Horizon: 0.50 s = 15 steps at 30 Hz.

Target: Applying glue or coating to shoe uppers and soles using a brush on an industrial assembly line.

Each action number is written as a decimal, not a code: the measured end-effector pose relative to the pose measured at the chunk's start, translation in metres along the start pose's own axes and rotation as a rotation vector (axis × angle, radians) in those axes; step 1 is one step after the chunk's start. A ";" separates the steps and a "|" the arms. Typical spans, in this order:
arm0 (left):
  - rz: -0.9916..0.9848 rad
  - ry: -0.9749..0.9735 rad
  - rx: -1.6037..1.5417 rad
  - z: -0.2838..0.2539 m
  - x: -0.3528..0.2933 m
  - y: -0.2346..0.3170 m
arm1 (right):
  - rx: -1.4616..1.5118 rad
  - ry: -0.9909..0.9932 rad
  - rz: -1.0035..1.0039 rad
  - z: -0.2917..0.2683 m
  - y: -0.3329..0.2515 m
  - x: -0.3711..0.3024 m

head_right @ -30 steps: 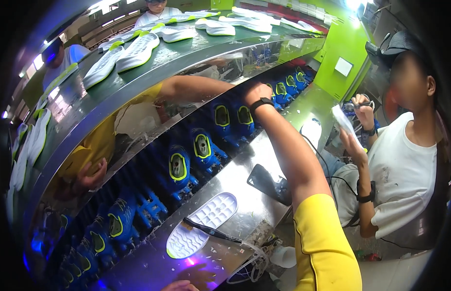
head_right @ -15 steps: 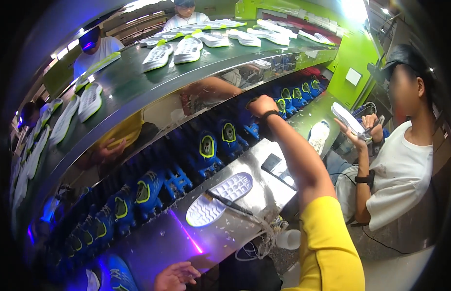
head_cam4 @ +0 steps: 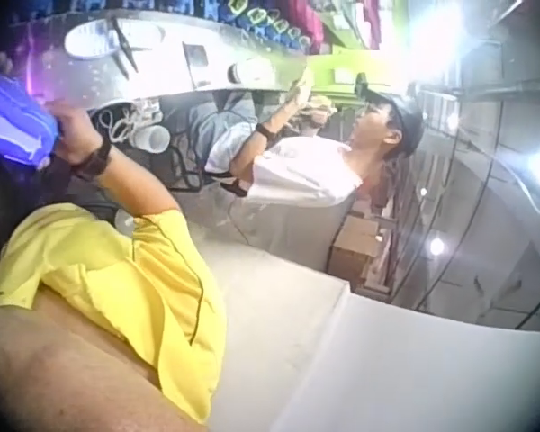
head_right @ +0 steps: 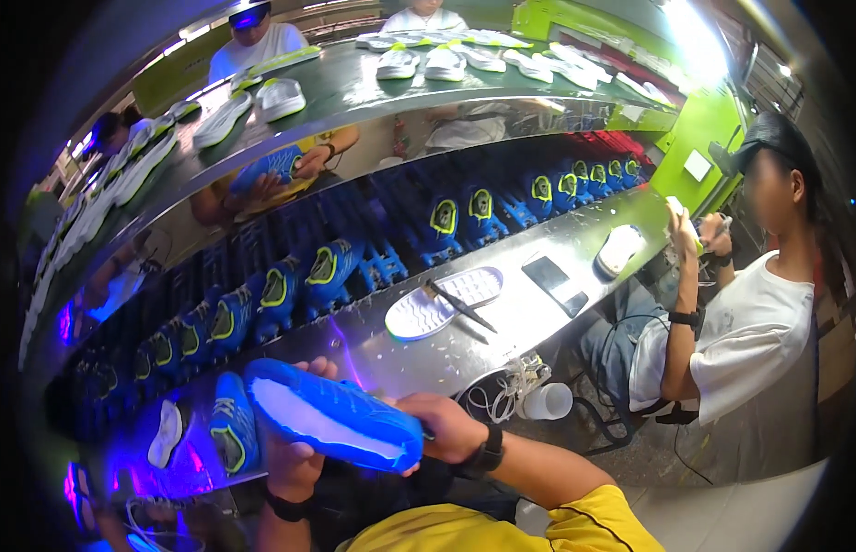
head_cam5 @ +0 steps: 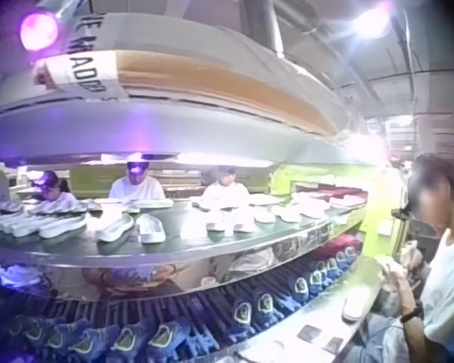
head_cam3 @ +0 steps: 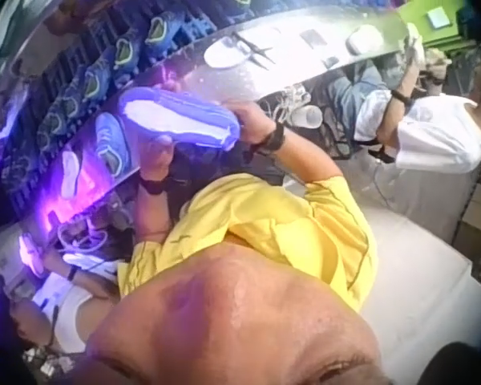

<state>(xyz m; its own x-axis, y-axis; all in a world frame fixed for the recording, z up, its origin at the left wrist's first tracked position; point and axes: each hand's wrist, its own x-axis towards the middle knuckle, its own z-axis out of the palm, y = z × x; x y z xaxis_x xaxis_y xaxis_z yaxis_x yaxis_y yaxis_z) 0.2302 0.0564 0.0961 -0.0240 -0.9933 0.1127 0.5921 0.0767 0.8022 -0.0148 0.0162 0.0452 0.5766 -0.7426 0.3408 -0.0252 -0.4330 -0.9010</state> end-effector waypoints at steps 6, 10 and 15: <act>0.372 0.165 0.678 -0.041 -0.049 0.034 | -0.941 0.574 0.145 -0.015 0.026 0.045; 0.580 0.314 1.270 -0.072 -0.052 0.043 | -1.283 0.397 0.365 -0.075 0.079 0.035; 0.569 0.402 1.239 -0.097 -0.053 0.024 | -1.132 0.295 0.446 -0.086 0.092 0.039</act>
<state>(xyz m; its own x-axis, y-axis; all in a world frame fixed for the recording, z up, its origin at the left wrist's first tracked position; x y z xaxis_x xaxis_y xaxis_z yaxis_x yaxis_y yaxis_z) 0.3237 0.1022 0.0520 0.3252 -0.7421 0.5861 -0.6393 0.2841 0.7145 -0.0650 -0.0965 -0.0014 0.1363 -0.9600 0.2445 -0.9423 -0.2018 -0.2670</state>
